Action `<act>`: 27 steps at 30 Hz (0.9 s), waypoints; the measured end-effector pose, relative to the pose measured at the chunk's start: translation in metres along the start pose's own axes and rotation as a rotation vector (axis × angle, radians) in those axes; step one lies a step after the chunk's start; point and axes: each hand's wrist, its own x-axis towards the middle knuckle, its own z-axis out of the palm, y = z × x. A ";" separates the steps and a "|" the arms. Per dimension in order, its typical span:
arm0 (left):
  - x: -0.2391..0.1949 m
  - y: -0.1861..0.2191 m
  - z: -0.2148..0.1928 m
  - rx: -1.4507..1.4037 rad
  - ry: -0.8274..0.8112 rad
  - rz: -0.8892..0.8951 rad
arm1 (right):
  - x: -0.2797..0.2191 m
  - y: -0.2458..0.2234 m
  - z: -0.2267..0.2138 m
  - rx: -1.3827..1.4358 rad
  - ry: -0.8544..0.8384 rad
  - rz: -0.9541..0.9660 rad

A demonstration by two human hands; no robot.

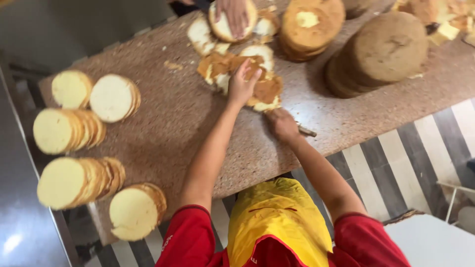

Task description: The person slices round cake layers horizontally with a long knife at a bakery counter, holding each cake steady with one hand while cutting, then stacks the cut layers with the growing pile of finished slices. They briefly step away to a sink area and return, and continue slicing light and dark cake layers one after another.

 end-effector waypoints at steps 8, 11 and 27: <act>0.137 0.064 0.113 -0.256 0.115 -0.345 | -0.086 0.024 -0.011 0.070 -0.461 -0.105; 0.147 0.092 0.144 0.046 0.257 -0.419 | -0.110 0.033 -0.044 0.166 -0.410 -0.054; -0.223 0.047 -0.041 -1.043 0.499 0.003 | 0.006 0.004 0.071 0.046 -0.087 -0.172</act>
